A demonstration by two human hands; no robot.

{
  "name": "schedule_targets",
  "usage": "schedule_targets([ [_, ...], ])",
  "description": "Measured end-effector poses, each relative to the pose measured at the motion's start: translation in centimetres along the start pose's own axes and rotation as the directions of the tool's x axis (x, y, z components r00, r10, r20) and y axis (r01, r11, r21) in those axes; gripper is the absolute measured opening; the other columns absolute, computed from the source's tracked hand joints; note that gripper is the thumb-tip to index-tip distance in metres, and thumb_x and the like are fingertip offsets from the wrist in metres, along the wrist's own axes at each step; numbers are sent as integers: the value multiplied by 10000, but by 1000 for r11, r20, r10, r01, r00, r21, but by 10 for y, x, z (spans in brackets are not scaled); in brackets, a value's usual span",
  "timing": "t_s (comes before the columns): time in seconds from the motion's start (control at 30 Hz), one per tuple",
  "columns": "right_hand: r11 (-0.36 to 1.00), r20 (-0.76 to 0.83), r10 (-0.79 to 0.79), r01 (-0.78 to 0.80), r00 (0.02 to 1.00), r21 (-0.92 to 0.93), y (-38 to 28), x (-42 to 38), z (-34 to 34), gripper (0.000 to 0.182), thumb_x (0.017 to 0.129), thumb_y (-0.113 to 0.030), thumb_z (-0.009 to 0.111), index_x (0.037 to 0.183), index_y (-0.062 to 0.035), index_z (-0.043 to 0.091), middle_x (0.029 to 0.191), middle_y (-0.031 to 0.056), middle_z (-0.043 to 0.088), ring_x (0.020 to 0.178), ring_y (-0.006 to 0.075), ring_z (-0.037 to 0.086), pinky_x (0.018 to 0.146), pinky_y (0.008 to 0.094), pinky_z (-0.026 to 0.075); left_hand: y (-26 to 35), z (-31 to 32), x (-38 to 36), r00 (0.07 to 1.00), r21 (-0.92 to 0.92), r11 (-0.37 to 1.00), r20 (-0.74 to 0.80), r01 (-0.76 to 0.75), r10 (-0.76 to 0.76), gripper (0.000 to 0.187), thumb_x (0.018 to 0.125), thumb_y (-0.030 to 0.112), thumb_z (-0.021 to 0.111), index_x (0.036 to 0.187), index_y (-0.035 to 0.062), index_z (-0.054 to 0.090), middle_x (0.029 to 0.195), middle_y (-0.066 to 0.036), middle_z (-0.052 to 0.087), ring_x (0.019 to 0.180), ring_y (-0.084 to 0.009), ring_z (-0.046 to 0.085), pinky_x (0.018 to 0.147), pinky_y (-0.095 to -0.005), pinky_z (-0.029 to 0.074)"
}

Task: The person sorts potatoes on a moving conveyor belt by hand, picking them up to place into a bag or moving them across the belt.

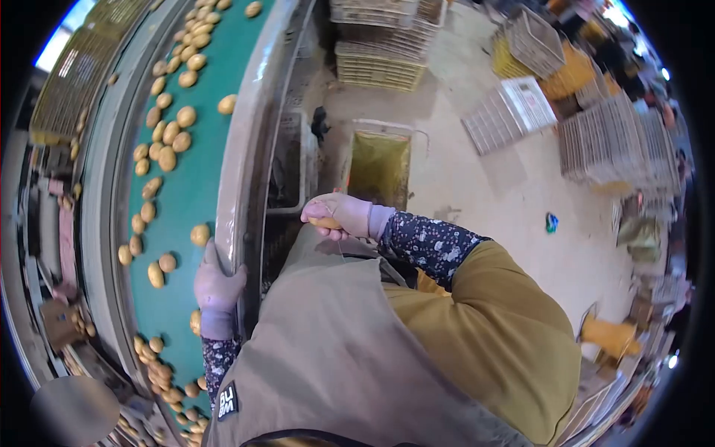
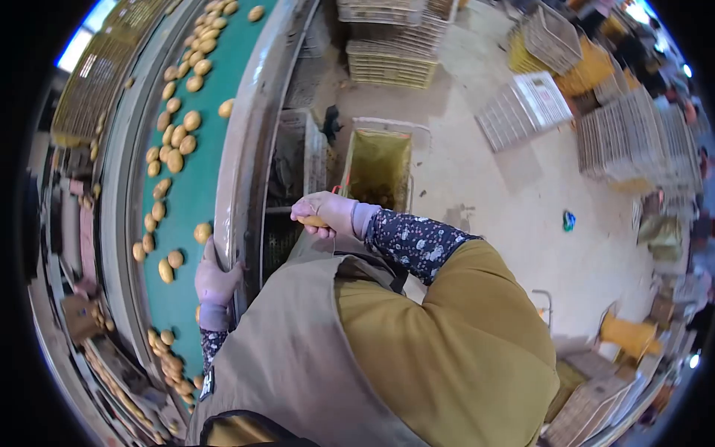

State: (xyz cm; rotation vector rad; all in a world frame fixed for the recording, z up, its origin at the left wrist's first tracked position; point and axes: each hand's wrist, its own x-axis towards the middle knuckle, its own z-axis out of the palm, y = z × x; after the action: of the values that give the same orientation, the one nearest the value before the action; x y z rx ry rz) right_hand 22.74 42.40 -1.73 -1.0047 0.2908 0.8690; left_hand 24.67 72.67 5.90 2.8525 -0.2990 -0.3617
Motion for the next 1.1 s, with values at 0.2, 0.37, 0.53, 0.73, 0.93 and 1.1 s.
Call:
schedule_targets([
  [0.2, 957, -341, 22, 79, 940, 278, 17, -22, -37, 263, 960, -358, 569, 1090, -130, 582, 770, 46, 589, 532, 131, 523, 417, 244, 391, 8, -10, 13, 983, 92, 992, 159, 81, -95, 755, 698, 415, 739, 1302, 39, 488, 1030, -217, 674, 949, -390, 654, 837, -461, 520],
  [0.37, 925, -558, 71, 156, 827, 348, 24, -28, -64, 227, 946, -342, 593, 1078, -157, 592, 808, 49, 604, 628, 139, 540, 494, 244, 427, 37, -12, 1, 984, 46, 992, 129, 115, -120, 632, 697, 436, 728, 1181, 70, 552, 1001, -210, 676, 942, -363, 658, 821, -451, 519],
  [0.53, 976, -364, 26, 56, 931, 211, 2, -16, -67, 239, 949, -319, 590, 1101, -135, 577, 826, 75, 595, 628, 147, 541, 510, 255, 420, 63, 3, -5, 983, -85, 987, 140, 133, -121, 653, 705, 458, 707, 1212, 75, 557, 1009, -205, 677, 960, -365, 651, 839, -446, 513],
  [0.73, 979, 113, -52, 72, 992, -188, -58, -39, 25, 296, 982, -314, 540, 1196, -111, 555, 959, 87, 600, 736, 163, 577, 588, 271, 463, 108, 30, -27, 849, -301, 916, -523, -264, 72, 735, 722, 369, 771, 1342, 80, 501, 1252, -179, 589, 1063, -361, 602, 883, -455, 503],
  [0.93, 964, 570, 253, -152, 782, -220, -87, -47, 73, 412, 1037, -323, 450, 1348, -53, 438, 1194, 56, 548, 1081, 185, 560, 935, 332, 497, 133, 29, -54, 825, -488, 836, -559, -251, -79, 545, 757, 221, 744, 1256, 62, 595, 1238, -161, 595, 1111, -356, 589, 954, -418, 487],
  [1.1, 297, 642, 80, 597, 762, -745, -117, 1, 85, 499, 959, -309, 588, 1359, -29, 488, 1287, 131, 572, 1194, 270, 547, 1015, 390, 441, 146, 38, -137, 717, -841, 440, -513, -313, -472, 345, 844, 22, 664, 1188, 43, 636, 1181, -114, 621, 1097, -203, 596, 953, -320, 467],
])
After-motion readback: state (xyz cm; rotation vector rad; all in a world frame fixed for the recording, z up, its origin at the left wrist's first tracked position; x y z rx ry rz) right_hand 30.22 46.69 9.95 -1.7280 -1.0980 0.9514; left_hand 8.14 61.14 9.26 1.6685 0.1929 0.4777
